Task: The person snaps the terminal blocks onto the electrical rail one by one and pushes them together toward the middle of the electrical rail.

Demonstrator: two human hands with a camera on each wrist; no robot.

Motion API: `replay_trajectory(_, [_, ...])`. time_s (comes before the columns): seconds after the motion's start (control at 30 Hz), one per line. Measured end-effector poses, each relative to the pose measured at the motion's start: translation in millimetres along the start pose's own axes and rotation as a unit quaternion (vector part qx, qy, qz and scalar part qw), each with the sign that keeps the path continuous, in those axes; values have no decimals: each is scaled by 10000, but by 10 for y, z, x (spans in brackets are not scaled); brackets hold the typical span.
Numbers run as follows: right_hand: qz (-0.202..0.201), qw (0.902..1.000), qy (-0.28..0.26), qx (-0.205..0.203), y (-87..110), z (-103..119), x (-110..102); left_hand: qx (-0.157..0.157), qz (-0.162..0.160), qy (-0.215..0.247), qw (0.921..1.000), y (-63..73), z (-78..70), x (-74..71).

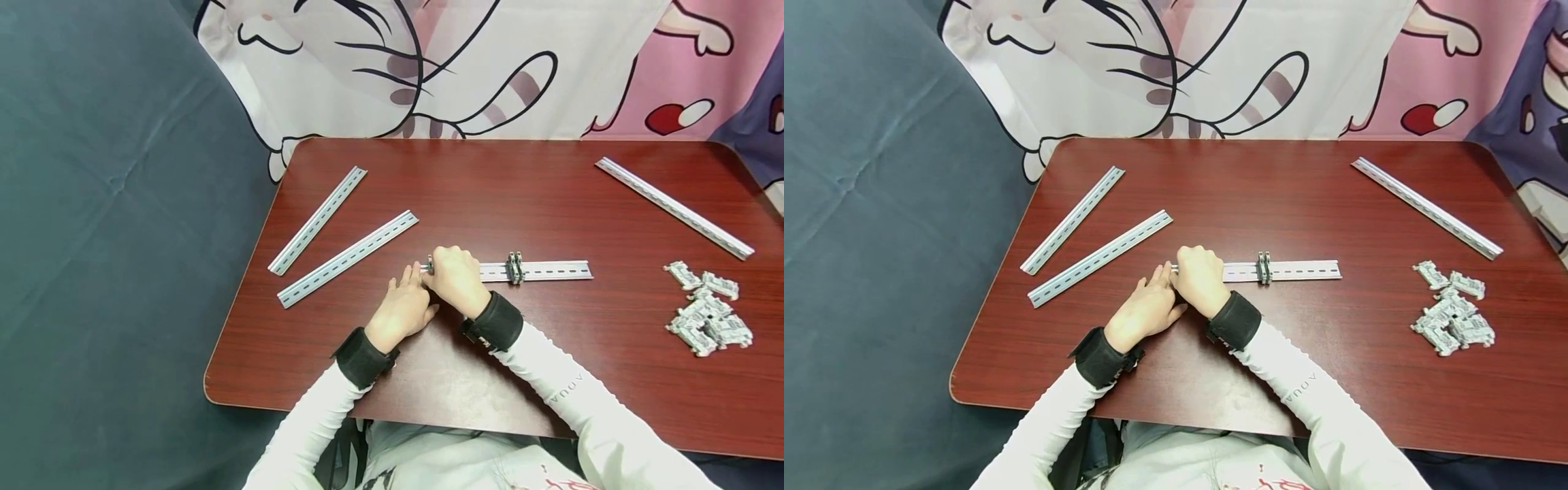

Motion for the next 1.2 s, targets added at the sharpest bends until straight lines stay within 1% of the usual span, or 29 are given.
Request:
replay_trajectory(0.13, [23,10000,18,61,-9,-6,0,11,-38,31,10000,9,-3,-1])
replay_trajectory(0.33, [65,9998,-32,165,-9,-15,1,-19,76,60,10000,3,-6,-2])
replay_trajectory(0.63, [56,9994,-40,328,-5,-50,-10,-49,76,86,9999,2,-13,0])
replay_trajectory(0.87, [34,9987,-76,511,25,-215,-87,-80,64,20,9999,1,1,-12])
replay_trajectory(1.2, [-171,9972,72,722,123,-494,-184,-63,160,211,9996,-15,-9,-5])
Point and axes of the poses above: each hand's wrist, its own y-axis away from the middle knuckle, its own x-axis out of the palm, z = x × y, the point moved 3 cm from there along -y, towards the middle knuckle, and after that the axes turned 2 degrees about z, right-handed, at the moved point
